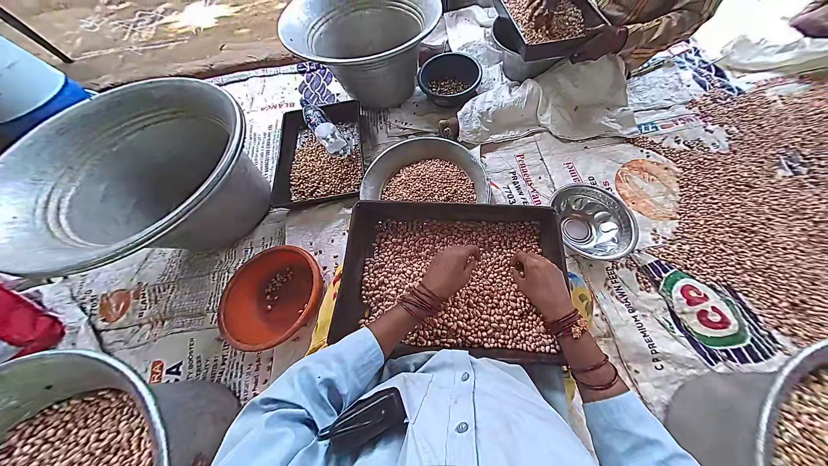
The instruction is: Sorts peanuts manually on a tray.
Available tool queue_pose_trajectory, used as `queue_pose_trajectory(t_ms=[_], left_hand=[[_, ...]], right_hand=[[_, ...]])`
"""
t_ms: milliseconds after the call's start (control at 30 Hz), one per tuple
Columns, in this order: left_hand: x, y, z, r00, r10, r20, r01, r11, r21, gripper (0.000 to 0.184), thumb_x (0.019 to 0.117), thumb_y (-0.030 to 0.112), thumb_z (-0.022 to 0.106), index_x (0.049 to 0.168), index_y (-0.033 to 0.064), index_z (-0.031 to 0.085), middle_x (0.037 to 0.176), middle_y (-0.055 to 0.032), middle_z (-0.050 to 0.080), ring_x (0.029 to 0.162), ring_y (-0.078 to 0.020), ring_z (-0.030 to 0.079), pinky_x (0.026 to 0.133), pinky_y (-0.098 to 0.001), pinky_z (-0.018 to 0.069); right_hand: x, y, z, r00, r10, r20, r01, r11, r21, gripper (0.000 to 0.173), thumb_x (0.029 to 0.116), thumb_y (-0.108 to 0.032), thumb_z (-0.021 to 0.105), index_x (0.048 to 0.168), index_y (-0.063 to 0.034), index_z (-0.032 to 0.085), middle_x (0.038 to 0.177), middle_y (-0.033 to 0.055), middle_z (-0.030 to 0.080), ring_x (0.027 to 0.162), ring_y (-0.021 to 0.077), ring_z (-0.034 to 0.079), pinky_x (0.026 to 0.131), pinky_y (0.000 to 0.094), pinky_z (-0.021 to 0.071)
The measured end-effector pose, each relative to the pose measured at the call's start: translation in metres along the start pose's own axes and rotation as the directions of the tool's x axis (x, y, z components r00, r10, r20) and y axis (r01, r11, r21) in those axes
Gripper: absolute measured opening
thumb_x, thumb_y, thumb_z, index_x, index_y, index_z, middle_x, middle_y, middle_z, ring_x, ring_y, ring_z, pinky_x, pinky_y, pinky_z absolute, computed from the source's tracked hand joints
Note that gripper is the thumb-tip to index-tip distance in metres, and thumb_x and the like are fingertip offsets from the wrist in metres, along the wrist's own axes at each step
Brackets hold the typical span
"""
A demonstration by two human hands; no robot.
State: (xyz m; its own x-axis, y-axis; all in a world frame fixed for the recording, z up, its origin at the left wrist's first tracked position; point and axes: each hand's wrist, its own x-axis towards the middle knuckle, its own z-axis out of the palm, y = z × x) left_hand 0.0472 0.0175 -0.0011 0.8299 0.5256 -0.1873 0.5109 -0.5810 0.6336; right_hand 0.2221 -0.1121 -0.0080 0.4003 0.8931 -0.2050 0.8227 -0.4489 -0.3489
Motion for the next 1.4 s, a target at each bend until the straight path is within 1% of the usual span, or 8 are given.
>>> queue_pose_trajectory(t_ms=[200,433,600,800,933,1033,1133,1400], left_hand=[[0.018,0.006,0.016,0.997,0.004,0.082,-0.016,0.989,0.148,0.032,0.1048,0.015,0.053,0.130,0.0008,0.065,0.129,-0.0219,0.066,0.120,-0.0384,0.065,0.102,-0.0555,0.0490],[0.019,-0.020,-0.024,0.964,-0.202,-0.175,0.156,0.957,-0.246,0.019,0.1005,0.012,0.055,0.113,0.0055,0.068,0.082,-0.0090,0.063,0.071,-0.0198,0.056,0.071,-0.0419,0.0486],[0.022,-0.008,-0.016,0.993,-0.108,-0.037,0.110,0.993,0.041,0.026,0.1026,0.015,0.057,0.122,0.0030,0.070,0.110,-0.0205,0.071,0.104,-0.0367,0.068,0.095,-0.0560,0.0508],[0.029,-0.002,0.002,0.995,-0.096,0.023,0.087,0.964,0.251,0.030,0.1054,0.013,0.049,0.127,0.0012,0.067,0.121,-0.0234,0.068,0.115,-0.0401,0.066,0.097,-0.0559,0.0505],[0.028,-0.011,-0.007,0.994,-0.109,0.004,0.108,0.990,0.087,0.026,0.1024,0.016,0.058,0.120,0.0035,0.071,0.114,-0.0191,0.072,0.109,-0.0355,0.069,0.097,-0.0554,0.0510],[0.023,-0.032,-0.022,0.984,-0.147,-0.096,0.104,0.929,-0.356,0.013,0.0975,0.012,0.068,0.104,0.0015,0.071,0.077,-0.0040,0.063,0.065,-0.0102,0.052,0.067,-0.0300,0.0468],[0.007,-0.052,-0.034,0.975,-0.175,-0.135,0.021,0.682,-0.731,0.017,0.0963,-0.001,0.041,0.097,-0.0007,0.059,0.071,0.0018,0.055,0.058,-0.0036,0.051,0.059,-0.0198,0.0467],[-0.051,-0.050,-0.027,0.996,-0.065,0.068,0.085,0.922,-0.377,0.024,0.1032,0.012,0.051,0.111,0.0053,0.073,0.095,0.0015,0.070,0.071,0.0028,0.054,0.067,-0.0187,0.0449]], right_hand=[[0.003,0.009,-0.003,0.978,0.081,-0.193,0.004,0.915,0.404,0.024,0.0933,-0.014,0.061,0.113,-0.0022,0.067,0.090,0.0105,0.070,0.078,0.0187,0.066,0.072,0.0394,0.0519],[0.012,-0.012,0.006,0.995,-0.097,-0.033,0.102,0.977,0.186,0.032,0.1000,-0.019,0.061,0.126,-0.0032,0.069,0.112,0.0225,0.070,0.101,0.0384,0.069,0.089,0.0542,0.0528],[0.017,-0.017,0.009,0.994,-0.094,0.046,0.088,0.989,0.117,0.030,0.1005,-0.018,0.061,0.124,0.0003,0.068,0.116,0.0238,0.069,0.110,0.0403,0.068,0.094,0.0565,0.0510],[0.013,0.007,-0.005,0.967,0.129,-0.221,0.019,0.824,0.566,0.016,0.0962,-0.009,0.055,0.109,-0.0019,0.063,0.084,0.0056,0.060,0.071,0.0102,0.055,0.067,0.0309,0.0446],[0.011,0.005,-0.007,0.996,-0.013,-0.091,0.047,0.925,0.376,0.022,0.0955,-0.013,0.058,0.112,-0.0054,0.070,0.085,0.0085,0.064,0.074,0.0187,0.058,0.071,0.0394,0.0470],[0.008,-0.008,0.000,0.991,-0.094,0.091,0.082,0.988,0.131,0.029,0.1012,-0.018,0.057,0.123,-0.0053,0.070,0.117,0.0214,0.070,0.111,0.0385,0.067,0.094,0.0566,0.0506],[0.007,-0.012,0.007,0.991,-0.099,0.086,0.093,0.993,0.072,0.029,0.1011,-0.015,0.057,0.124,-0.0026,0.069,0.118,0.0250,0.068,0.111,0.0421,0.067,0.093,0.0584,0.0508],[0.001,-0.015,0.008,0.992,-0.094,0.086,0.092,0.995,0.034,0.027,0.1015,-0.012,0.058,0.123,-0.0005,0.068,0.118,0.0251,0.068,0.108,0.0432,0.068,0.089,0.0586,0.0524]])
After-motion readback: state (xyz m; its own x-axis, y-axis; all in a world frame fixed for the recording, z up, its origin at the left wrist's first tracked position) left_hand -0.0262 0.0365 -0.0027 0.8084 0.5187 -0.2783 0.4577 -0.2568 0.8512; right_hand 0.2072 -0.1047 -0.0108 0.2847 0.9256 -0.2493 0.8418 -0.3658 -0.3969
